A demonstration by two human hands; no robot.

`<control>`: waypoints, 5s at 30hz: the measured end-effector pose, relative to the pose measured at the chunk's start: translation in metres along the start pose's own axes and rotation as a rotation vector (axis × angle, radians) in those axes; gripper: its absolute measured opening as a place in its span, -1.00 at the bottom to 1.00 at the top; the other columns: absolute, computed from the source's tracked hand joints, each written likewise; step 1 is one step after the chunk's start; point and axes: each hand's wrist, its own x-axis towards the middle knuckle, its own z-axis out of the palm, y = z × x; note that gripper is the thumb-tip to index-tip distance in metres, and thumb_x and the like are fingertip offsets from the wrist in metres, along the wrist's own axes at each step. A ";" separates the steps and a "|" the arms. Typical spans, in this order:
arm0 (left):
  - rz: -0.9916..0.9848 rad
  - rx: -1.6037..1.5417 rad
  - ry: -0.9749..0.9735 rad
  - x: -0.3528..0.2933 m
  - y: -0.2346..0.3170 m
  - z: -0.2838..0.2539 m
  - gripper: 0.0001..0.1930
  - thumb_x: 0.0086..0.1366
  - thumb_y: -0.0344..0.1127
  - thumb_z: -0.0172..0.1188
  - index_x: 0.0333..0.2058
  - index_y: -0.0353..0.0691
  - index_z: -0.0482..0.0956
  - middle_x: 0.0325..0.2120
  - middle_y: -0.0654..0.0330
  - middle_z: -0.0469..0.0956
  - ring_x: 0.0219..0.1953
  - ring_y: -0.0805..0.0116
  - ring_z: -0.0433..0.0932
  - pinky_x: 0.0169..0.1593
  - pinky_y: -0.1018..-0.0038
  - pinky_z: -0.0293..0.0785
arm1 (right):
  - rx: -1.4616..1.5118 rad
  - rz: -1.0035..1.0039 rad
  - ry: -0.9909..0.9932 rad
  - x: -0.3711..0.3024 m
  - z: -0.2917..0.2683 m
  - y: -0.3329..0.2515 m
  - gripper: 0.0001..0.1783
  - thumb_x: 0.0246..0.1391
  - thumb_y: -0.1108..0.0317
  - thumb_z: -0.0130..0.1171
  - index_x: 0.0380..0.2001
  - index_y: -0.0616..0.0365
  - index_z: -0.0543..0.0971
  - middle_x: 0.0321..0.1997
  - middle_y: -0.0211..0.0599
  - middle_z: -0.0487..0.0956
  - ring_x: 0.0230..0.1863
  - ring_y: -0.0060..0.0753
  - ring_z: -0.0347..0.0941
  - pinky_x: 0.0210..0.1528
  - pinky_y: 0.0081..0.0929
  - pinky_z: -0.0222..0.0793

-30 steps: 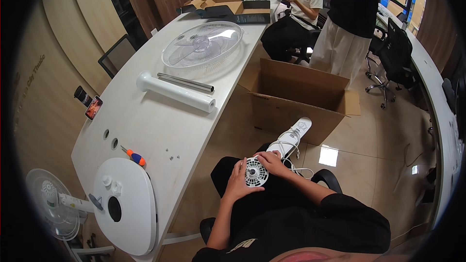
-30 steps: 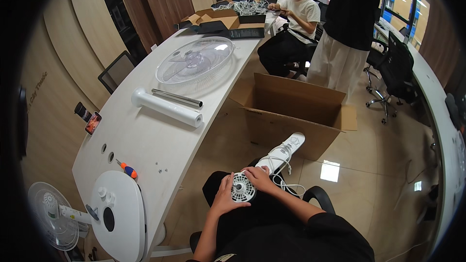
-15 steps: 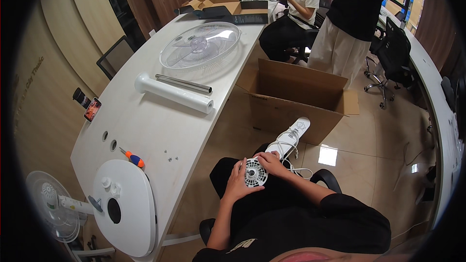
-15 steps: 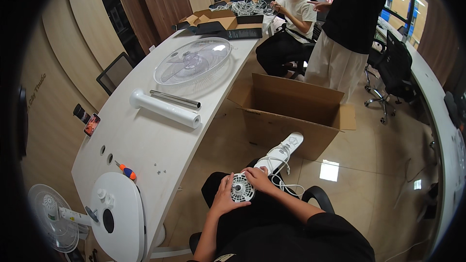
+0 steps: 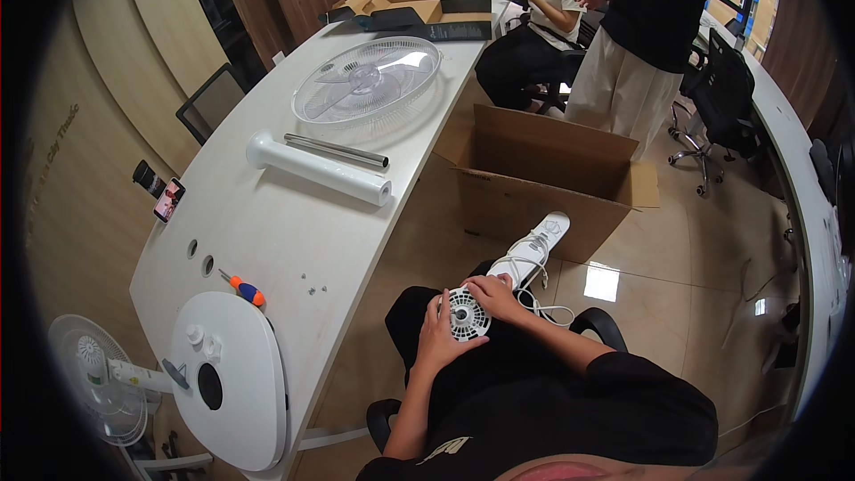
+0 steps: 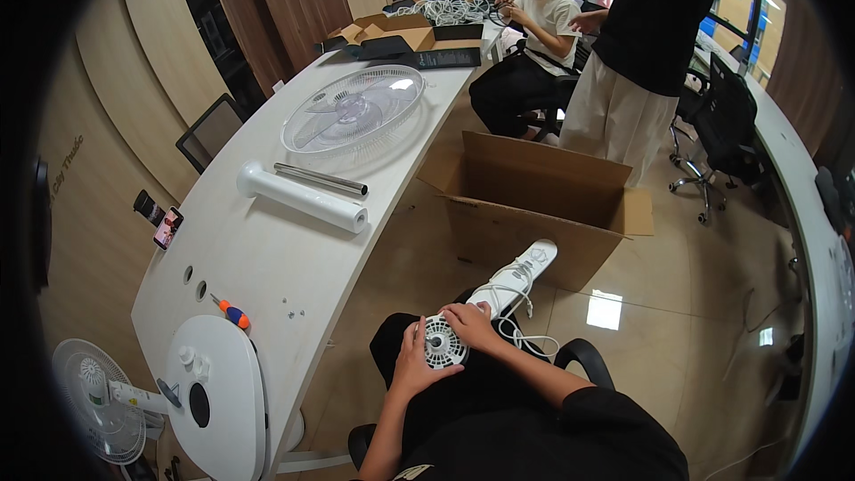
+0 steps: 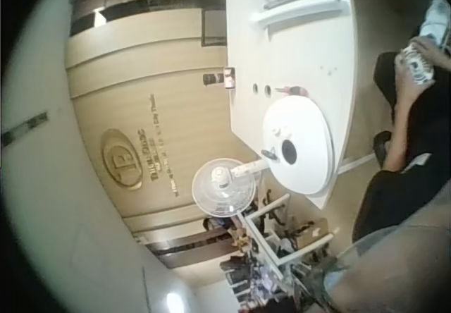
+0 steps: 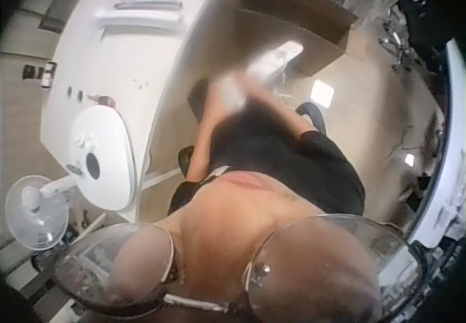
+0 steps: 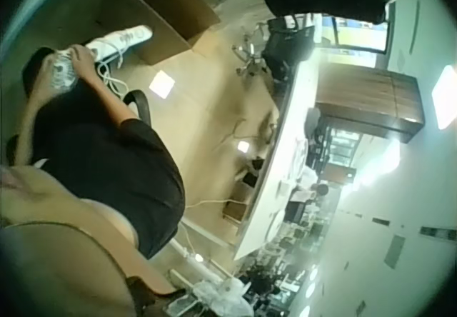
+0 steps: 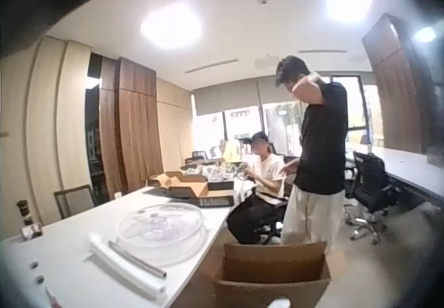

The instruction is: Assemble and inspect the internal motor components of a white electric fan.

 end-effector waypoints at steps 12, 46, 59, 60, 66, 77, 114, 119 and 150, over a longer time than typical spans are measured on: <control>0.022 -0.003 -0.154 0.011 0.000 -0.019 0.39 -0.31 0.29 0.59 0.40 -0.32 0.04 0.30 -0.06 0.16 0.31 -0.09 0.28 0.29 0.13 0.35 | 0.004 0.034 0.012 0.001 0.003 0.005 -0.65 0.33 0.14 -0.12 -0.12 -0.03 0.64 -0.24 -0.39 0.69 -0.08 -0.40 0.53 0.22 -0.10 -0.09; 0.072 0.035 0.010 0.005 0.000 -0.005 0.34 -0.30 0.28 0.59 0.35 -0.39 0.11 0.27 -0.10 0.23 0.31 -0.09 0.26 0.32 0.12 0.26 | 0.238 -0.041 -0.065 0.003 -0.005 0.012 -0.64 0.31 0.07 0.05 -0.11 0.06 0.67 -0.33 -0.35 0.70 -0.21 -0.41 0.52 0.20 -0.34 0.15; 0.175 -0.038 -0.052 0.006 -0.044 0.016 0.32 -0.31 0.10 0.64 0.37 -0.34 0.08 0.26 -0.12 0.21 0.30 -0.12 0.27 0.30 0.15 0.31 | 0.404 -0.562 -0.291 -0.044 -0.050 -0.131 -0.52 0.21 0.33 0.14 0.21 0.08 0.48 -0.35 -0.11 0.61 -0.31 -0.14 0.58 -0.23 -0.35 0.45; 0.024 0.008 -0.201 0.019 -0.024 0.000 0.35 -0.34 0.04 0.66 0.39 -0.32 0.03 0.27 -0.17 0.18 0.31 -0.18 0.26 0.30 0.15 0.31 | 0.377 -0.653 -0.377 -0.058 -0.053 -0.160 -0.41 0.20 0.37 0.10 0.31 0.08 0.35 -0.39 -0.10 0.61 -0.37 -0.07 0.56 -0.28 -0.29 0.45; 0.100 -0.095 -0.403 0.050 -0.033 -0.019 0.53 -0.42 0.11 0.70 0.41 -0.35 -0.17 0.31 -0.23 0.00 0.39 -0.22 0.07 0.42 0.19 0.10 | 0.148 -0.895 -0.733 -0.107 0.018 -0.187 -0.04 0.08 0.37 0.12 0.51 -0.01 -0.08 -0.65 -0.19 0.50 -0.65 -0.09 0.46 -0.56 -0.24 0.39; -0.097 -0.279 -0.831 0.077 -0.035 -0.041 0.43 -0.36 -0.08 0.72 0.42 -0.13 -0.14 0.35 -0.05 -0.05 0.47 0.03 -0.11 0.46 0.28 -0.04 | -0.057 -0.921 -0.711 -0.135 0.031 -0.188 0.00 0.05 0.40 0.13 0.52 -0.13 -0.09 -0.45 -0.26 0.61 -0.57 -0.13 0.54 -0.56 -0.30 0.46; 0.071 -0.387 -0.406 0.044 -0.049 -0.014 0.45 -0.36 -0.03 0.71 0.41 -0.17 -0.17 0.32 -0.13 -0.04 0.41 -0.11 0.01 0.46 0.18 0.02 | 0.441 -0.613 -0.140 -0.098 -0.015 -0.133 -0.64 0.12 0.44 0.20 0.02 0.01 0.63 -0.47 -0.26 0.63 -0.51 -0.42 0.58 -0.41 -0.44 0.46; 0.084 -0.337 -0.045 0.020 -0.024 -0.008 0.35 -0.35 0.01 0.70 0.37 -0.22 0.01 0.29 -0.09 0.04 0.36 -0.06 0.13 0.41 0.17 0.15 | 0.262 -0.102 0.392 -0.053 -0.053 -0.061 -0.83 0.16 0.46 0.16 -0.24 0.24 0.69 -0.48 -0.18 0.63 -0.47 -0.36 0.57 -0.37 -0.44 0.42; 0.057 -0.220 0.175 -0.009 -0.001 0.006 0.31 -0.33 0.04 0.66 0.35 -0.35 0.07 0.30 -0.14 0.19 0.33 -0.15 0.20 0.37 0.13 0.19 | 0.172 -0.135 -0.081 -0.006 -0.020 0.016 -0.69 0.35 0.22 -0.01 0.03 0.03 0.60 -0.05 -0.47 0.65 0.05 -0.45 0.50 0.41 0.02 -0.26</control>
